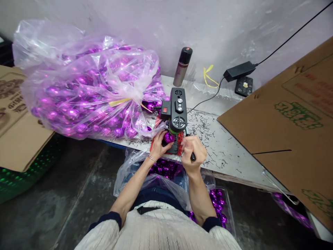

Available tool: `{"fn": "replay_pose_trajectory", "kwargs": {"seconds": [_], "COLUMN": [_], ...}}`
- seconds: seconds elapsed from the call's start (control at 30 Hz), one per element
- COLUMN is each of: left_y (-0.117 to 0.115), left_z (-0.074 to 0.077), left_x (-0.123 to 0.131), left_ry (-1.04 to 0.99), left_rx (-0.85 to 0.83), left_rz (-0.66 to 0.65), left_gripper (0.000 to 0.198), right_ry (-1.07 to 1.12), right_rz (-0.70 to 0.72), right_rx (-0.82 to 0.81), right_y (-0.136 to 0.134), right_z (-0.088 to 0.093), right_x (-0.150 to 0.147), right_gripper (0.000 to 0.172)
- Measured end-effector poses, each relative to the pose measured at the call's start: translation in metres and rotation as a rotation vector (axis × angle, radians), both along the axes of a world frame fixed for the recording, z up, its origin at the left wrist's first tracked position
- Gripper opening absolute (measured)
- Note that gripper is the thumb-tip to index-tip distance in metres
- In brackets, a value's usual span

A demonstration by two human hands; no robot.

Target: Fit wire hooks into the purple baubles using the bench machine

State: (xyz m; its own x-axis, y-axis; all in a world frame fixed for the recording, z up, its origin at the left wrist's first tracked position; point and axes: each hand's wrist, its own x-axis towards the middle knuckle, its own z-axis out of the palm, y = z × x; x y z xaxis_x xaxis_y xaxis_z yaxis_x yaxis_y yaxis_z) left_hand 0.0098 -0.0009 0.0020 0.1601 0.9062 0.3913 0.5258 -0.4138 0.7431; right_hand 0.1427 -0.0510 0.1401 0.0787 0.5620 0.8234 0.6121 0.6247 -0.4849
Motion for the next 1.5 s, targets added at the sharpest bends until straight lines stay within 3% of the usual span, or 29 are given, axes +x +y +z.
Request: {"fn": "replay_pose_trajectory", "kwargs": {"seconds": [0.17,0.5,0.97,1.3,1.4,1.5], "left_y": [0.002,0.001,0.002,0.003,0.006,0.001], "left_z": [-0.005,-0.007,-0.009,-0.007,-0.004,0.002], "left_x": [0.000,0.000,0.002,0.000,0.001,0.000], "left_ry": [-0.027,-0.073,-0.070,-0.071,-0.063,-0.064], "left_rx": [-0.021,-0.042,-0.052,-0.055,-0.062,-0.013], "left_rz": [-0.027,-0.024,-0.014,-0.015,-0.020,-0.014], "left_gripper": [0.061,0.062,0.062,0.060,0.060,0.061], "right_ry": [-0.009,0.005,0.027,-0.051,-0.007,0.093], "right_rz": [-0.018,-0.022,-0.063,0.018,-0.019,-0.053], "right_rx": [0.018,0.145,0.165,0.196,0.162,0.057], "right_y": [-0.001,0.006,0.008,0.010,0.010,0.008], "right_z": [-0.009,-0.061,-0.077,-0.073,-0.053,-0.021], "right_x": [0.001,0.000,-0.002,-0.001,-0.002,-0.005], "right_gripper": [0.026,0.028,0.030,0.029,0.031,0.030]}}
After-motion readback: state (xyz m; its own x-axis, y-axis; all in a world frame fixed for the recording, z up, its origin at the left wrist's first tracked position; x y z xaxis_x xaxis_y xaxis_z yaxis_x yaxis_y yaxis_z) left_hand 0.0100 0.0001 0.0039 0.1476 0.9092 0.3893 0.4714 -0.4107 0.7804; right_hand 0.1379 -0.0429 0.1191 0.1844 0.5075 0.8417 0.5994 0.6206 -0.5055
